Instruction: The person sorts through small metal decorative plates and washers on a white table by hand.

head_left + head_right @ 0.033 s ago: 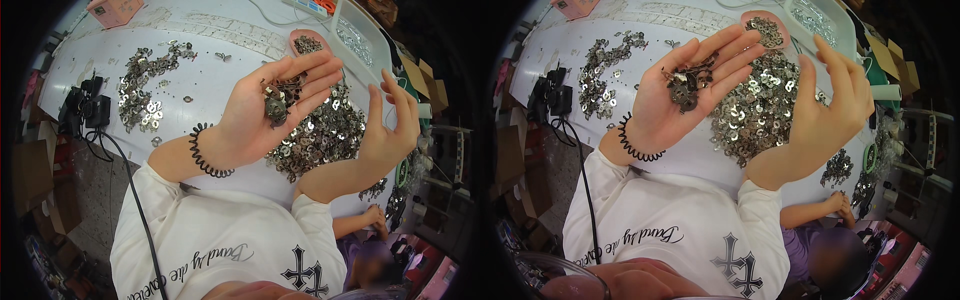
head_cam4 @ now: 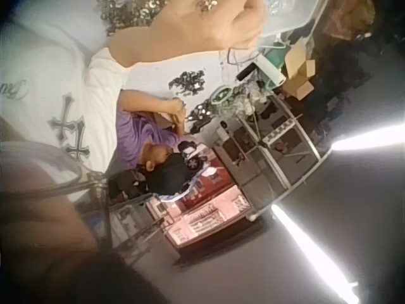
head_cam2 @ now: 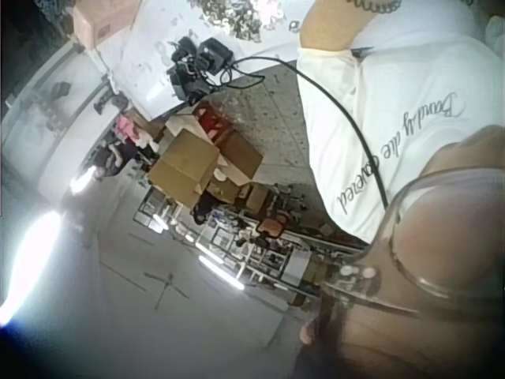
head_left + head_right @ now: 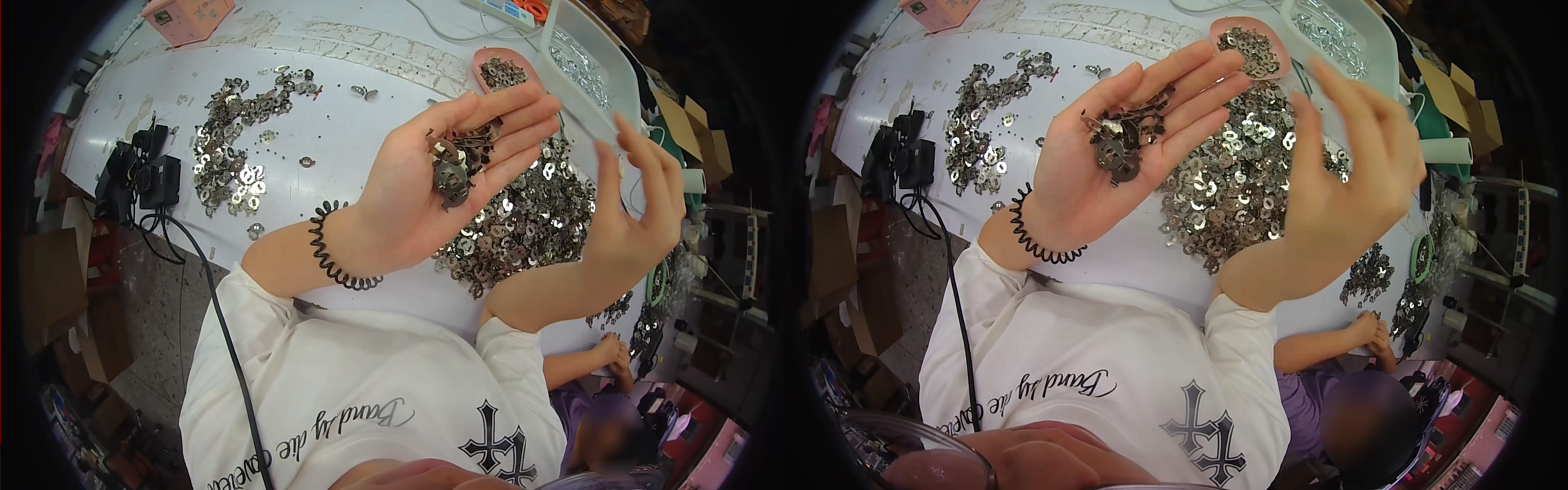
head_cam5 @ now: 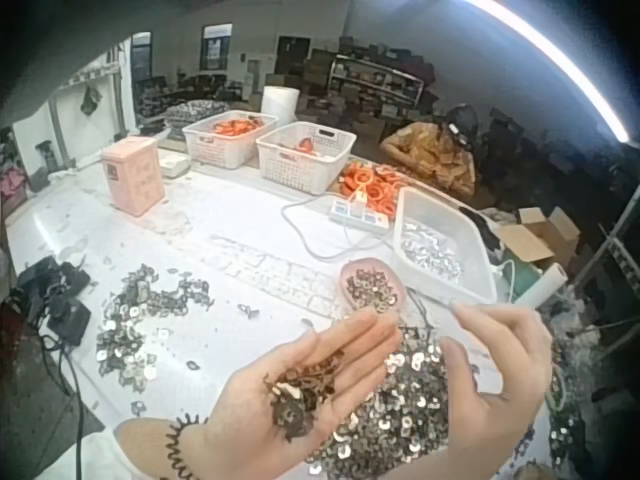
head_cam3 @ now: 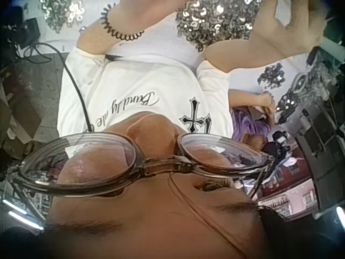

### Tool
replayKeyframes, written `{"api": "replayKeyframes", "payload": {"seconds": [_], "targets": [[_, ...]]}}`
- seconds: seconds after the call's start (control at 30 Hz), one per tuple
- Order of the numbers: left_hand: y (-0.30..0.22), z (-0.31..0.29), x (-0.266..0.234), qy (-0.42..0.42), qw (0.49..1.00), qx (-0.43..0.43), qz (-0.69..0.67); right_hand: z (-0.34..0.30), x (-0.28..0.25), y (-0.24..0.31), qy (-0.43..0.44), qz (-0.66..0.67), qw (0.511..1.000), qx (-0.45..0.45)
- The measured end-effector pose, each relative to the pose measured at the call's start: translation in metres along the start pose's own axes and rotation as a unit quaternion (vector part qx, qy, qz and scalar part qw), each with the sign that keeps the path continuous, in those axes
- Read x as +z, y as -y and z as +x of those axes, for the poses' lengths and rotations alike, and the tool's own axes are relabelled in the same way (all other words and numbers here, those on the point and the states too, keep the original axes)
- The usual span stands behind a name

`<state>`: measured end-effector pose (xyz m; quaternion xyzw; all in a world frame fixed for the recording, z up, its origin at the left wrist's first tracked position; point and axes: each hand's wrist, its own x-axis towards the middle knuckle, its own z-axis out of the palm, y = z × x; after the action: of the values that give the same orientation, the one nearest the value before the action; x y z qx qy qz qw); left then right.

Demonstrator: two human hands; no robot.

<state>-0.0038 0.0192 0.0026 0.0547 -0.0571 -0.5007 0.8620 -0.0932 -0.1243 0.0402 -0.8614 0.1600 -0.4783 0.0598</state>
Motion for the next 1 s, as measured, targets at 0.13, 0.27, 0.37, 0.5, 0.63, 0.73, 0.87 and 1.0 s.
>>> {"api": "replayKeyframes", "payload": {"seconds": [0.13, 0.27, 0.37, 0.5, 0.63, 0.73, 0.87, 1.0], "targets": [[0.003, -0.001, 0.005, -0.042, 0.998, -0.013, 0.054, -0.005, 0.008, 0.021, 0.084, 0.080, 0.982, -0.148], [0.001, -0.001, 0.003, -0.061, 0.994, -0.019, 0.085, -0.006, 0.015, 0.021, 0.110, 0.112, 0.968, -0.195], [0.001, -0.001, 0.009, -0.082, 0.995, -0.010, 0.053, -0.003, 0.013, 0.018, 0.087, 0.105, 0.970, -0.202], [0.001, -0.001, 0.018, -0.126, 0.992, -0.012, 0.010, -0.004, 0.013, 0.018, 0.067, 0.101, 0.970, -0.211], [0.001, -0.003, 0.003, -0.045, 0.997, -0.005, 0.057, -0.004, 0.019, 0.018, 0.082, 0.102, 0.965, -0.229], [0.002, -0.002, -0.001, -0.021, 1.000, -0.009, 0.017, -0.002, 0.020, 0.016, 0.076, 0.103, 0.961, -0.246], [0.000, 0.000, -0.003, -0.001, 1.000, -0.009, -0.019, -0.002, 0.017, 0.013, 0.034, 0.101, 0.960, -0.260], [-0.002, 0.000, -0.002, 0.015, 0.999, -0.011, -0.046, 0.000, 0.012, 0.013, 0.026, 0.097, 0.959, -0.266]]}}
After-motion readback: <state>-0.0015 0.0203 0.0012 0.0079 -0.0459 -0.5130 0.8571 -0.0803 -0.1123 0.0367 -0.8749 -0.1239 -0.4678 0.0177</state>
